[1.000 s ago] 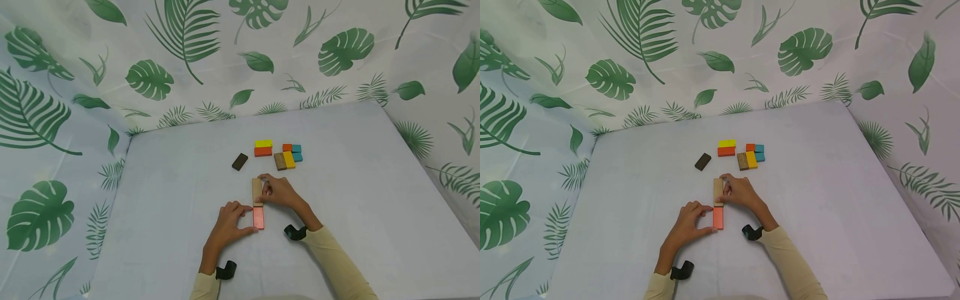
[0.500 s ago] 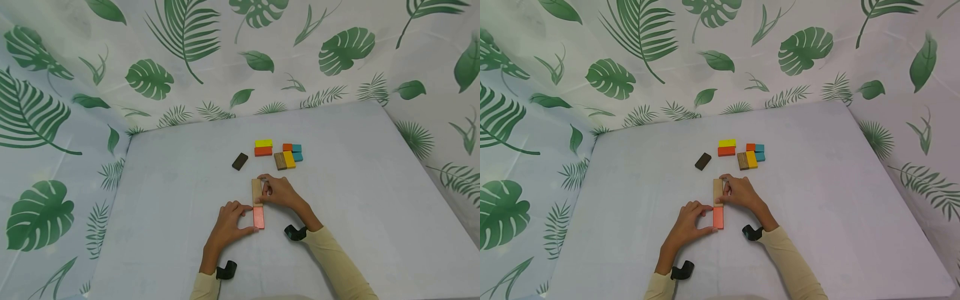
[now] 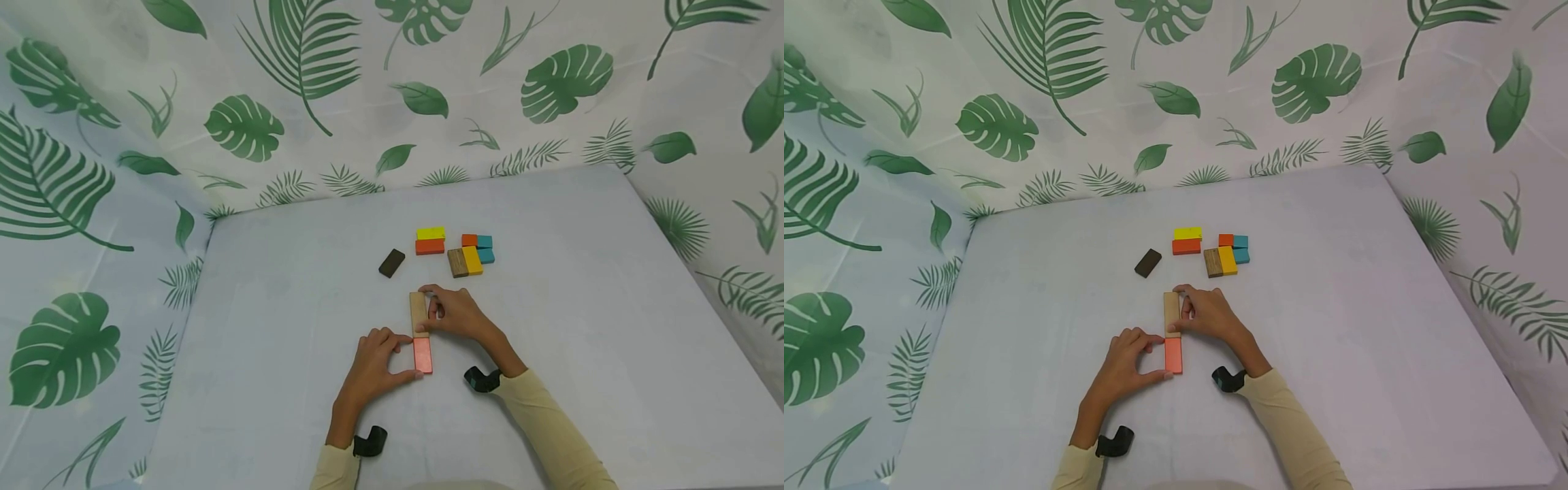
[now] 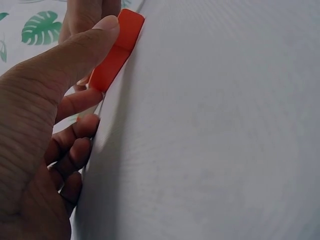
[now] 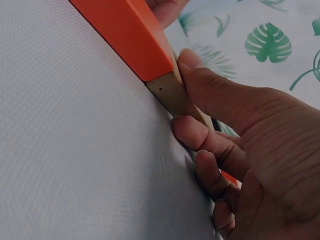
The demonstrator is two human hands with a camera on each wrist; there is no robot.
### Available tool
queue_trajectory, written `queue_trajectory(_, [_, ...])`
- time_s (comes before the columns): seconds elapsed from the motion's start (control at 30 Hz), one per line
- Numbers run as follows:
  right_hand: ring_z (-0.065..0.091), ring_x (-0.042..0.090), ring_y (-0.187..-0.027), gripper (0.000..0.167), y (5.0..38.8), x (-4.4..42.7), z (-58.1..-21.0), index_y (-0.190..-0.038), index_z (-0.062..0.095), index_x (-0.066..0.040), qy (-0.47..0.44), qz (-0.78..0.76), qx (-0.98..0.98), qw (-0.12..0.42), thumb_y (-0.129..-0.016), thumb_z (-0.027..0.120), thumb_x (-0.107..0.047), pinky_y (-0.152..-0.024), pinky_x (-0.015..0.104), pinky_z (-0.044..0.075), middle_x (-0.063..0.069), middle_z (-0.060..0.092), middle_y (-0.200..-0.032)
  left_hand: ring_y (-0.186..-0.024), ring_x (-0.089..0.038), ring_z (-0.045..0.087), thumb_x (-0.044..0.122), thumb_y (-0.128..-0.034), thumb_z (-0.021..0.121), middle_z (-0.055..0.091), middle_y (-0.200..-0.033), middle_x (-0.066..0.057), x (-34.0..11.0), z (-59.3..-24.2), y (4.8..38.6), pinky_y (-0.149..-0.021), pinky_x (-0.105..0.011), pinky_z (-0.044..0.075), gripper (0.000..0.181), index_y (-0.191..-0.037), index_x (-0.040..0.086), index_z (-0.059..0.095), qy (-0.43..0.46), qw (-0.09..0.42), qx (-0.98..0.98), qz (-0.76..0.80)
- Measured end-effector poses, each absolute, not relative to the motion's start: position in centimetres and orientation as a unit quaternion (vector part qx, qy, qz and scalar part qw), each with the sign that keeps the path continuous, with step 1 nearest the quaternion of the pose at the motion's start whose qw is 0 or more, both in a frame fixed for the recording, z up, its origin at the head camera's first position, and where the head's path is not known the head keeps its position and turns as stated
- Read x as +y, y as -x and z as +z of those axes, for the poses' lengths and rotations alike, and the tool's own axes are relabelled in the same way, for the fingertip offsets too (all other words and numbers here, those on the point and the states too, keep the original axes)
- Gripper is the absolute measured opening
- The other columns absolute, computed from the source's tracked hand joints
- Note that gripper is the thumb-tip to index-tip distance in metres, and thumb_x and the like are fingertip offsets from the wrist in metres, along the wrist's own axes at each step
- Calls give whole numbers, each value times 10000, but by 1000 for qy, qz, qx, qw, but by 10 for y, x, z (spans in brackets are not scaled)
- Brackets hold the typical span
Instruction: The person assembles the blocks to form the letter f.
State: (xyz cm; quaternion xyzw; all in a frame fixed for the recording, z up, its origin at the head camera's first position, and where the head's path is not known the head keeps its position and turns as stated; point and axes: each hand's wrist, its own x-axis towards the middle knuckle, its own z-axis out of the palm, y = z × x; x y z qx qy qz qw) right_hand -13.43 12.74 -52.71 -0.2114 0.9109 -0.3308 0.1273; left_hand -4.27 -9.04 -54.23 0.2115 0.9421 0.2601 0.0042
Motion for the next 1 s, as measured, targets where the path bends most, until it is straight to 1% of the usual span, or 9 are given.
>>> queue_trajectory(0.2, [456,78,-653,721,135,126,-527,-1302,549,-82,210,-328,912,127,-748,814,-459,-663,270,342,-78,561,-714,-812,-66,381,591,-720,777,481,-845,60,-91,-543,42,-743,-268,278,585,-1149,205,679,-210,-1,942,262])
queue_trajectory(0.5, [455,72,-662,719,134,127,-527,-1301,554,-70,214,-321,914,122,-759,802,-472,-730,321,296,-86,559,-714,-815,-64,387,585,-725,778,488,-850,60,-91,-543,41,-746,-267,285,574,-1148,209,682,-214,-9,941,262])
queue_trajectory(1.0, [451,81,-669,731,133,127,-526,-1311,549,-76,209,-316,917,123,-752,806,-471,-727,327,281,-76,558,-725,-810,-63,385,595,-735,766,484,-848,74,-90,-542,41,-745,-267,290,568,-1149,216,680,-222,-20,939,262])
